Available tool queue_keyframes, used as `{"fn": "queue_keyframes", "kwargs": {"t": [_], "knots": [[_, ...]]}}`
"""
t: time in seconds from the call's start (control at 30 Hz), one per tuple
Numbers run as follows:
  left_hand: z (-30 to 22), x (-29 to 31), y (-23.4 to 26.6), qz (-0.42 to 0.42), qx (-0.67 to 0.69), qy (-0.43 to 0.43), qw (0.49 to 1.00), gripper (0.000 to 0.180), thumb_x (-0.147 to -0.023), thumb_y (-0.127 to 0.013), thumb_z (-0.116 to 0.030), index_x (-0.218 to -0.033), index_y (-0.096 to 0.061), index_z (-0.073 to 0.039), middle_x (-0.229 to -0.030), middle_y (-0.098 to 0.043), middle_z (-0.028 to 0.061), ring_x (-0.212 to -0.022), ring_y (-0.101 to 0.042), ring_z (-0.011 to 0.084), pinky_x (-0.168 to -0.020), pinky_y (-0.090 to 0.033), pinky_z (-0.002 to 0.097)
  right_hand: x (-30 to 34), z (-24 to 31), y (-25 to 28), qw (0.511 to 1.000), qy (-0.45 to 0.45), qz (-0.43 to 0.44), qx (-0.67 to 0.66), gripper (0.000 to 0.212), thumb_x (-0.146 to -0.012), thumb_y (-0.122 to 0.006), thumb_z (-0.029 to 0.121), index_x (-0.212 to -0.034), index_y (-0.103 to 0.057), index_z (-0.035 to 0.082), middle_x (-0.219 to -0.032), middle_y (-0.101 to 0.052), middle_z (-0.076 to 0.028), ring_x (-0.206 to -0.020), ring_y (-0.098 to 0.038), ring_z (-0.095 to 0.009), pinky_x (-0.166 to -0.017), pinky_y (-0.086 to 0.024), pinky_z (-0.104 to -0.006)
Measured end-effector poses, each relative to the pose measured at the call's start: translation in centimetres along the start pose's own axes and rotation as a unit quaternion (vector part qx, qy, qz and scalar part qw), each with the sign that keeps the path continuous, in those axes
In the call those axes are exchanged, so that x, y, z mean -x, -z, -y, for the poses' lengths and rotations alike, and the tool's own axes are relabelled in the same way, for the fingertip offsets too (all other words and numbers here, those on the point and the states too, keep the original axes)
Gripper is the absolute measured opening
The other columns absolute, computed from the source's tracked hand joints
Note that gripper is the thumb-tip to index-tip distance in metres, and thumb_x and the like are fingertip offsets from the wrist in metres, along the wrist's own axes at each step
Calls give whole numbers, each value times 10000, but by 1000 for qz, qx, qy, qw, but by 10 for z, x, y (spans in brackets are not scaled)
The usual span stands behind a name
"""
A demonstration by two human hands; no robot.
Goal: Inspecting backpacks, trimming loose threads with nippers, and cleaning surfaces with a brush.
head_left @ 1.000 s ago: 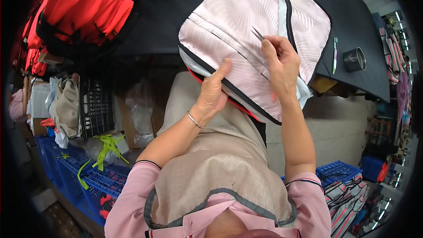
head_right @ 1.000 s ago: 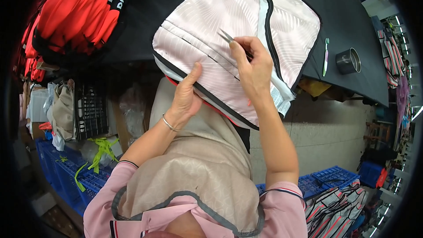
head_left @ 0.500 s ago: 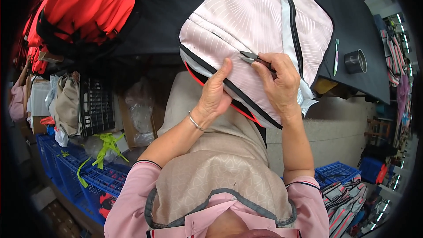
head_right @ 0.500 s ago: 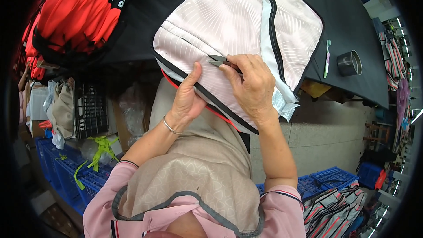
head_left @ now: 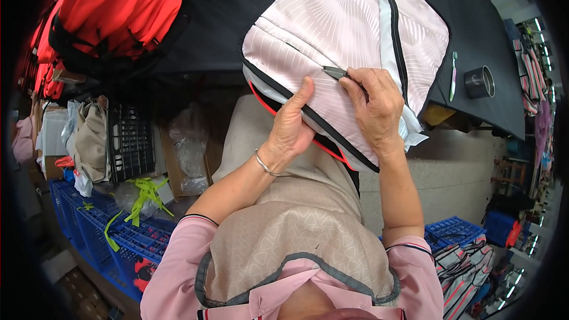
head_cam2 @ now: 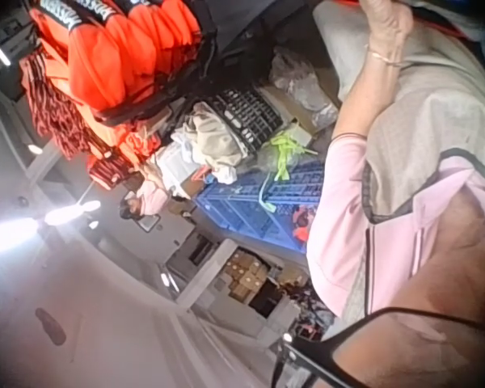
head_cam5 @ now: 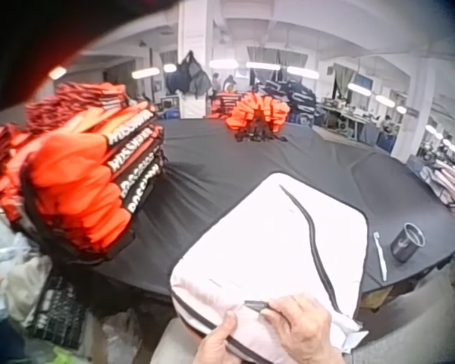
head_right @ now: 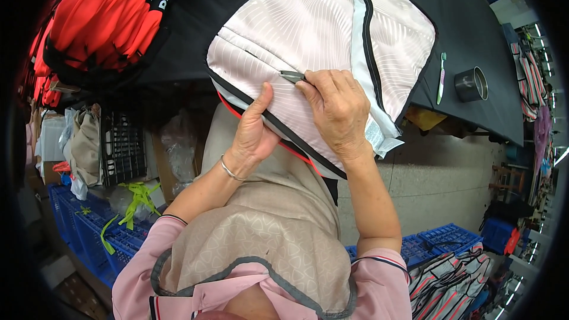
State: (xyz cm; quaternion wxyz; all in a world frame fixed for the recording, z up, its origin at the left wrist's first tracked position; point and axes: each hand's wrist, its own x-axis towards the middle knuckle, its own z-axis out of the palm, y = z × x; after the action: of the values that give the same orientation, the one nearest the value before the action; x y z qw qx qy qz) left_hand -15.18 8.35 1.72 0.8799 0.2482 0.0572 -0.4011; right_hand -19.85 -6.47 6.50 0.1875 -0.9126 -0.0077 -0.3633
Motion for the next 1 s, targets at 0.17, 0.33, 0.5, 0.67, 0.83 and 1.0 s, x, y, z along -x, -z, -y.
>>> {"fn": "queue_keyframes", "kwargs": {"t": [0.17, 0.33, 0.5, 0.67, 0.83, 1.0], "knots": [[0, 1, 0, -1, 2, 4, 1000, 505, -944, -640, -395, -1309, -526, -66, -1276, -581, 66, -1231, -512, 208, -1078, -392, 415, 1, 0, -2, 1000, 16, -12, 4, 179, -776, -778, 161, -874, -668, 58, -779, -644, -43, -702, -604, -228, -616, -486, -343], [1, -1, 0, 7, 4, -1, 1000, 498, -944, -643, -384, -1308, -528, -65, -1279, -581, 68, -1239, -507, 206, -1081, -388, 419, 8, -2, 4, 959, -215, 14, -186, 184, -777, -781, 129, -893, -669, 40, -795, -654, -60, -703, -614, -243, -617, -491, -335], [0, 0, 2, 6, 5, -8, 1000, 515, -945, -643, -391, -1293, -541, -26, -1254, -597, 85, -1203, -540, 199, -1053, -422, 374, 3, 6, 4, 994, -73, 4, -78, 175, -776, -782, 123, -881, -673, 36, -801, -656, -81, -707, -619, -249, -611, -487, -330], [-1, 2, 2, -8, 7, -7, 1000, 506, -942, -650, -373, -1305, -531, -42, -1275, -588, 83, -1220, -528, 211, -1062, -416, 390, 5, 3, 0, 999, -45, 8, -29, 179, -793, -771, 128, -909, -672, 36, -798, -658, -93, -710, -624, -252, -620, -494, -329], [-4, -1, 3, -14, -12, -20, 1000, 502, -945, -649, -359, -1324, -515, -59, -1296, -579, 80, -1236, -517, 222, -1068, -413, 403, 9, -5, -2, 929, -284, -27, -235, 148, -905, -695, 126, -959, -660, -8, -779, -660, -62, -723, -610, -121, -649, -480, -262], [37, 11, 23, -81, -78, -58, 992, 434, -879, -743, -187, -1231, -564, -6, -1173, -621, 70, -1086, -587, 160, -982, -464, 331, 20, -33, -32, 842, -393, -27, -367, 204, -960, -640, 184, -949, -653, -19, -779, -636, -7, -711, -546, -51, -666, -442, -206]]}}
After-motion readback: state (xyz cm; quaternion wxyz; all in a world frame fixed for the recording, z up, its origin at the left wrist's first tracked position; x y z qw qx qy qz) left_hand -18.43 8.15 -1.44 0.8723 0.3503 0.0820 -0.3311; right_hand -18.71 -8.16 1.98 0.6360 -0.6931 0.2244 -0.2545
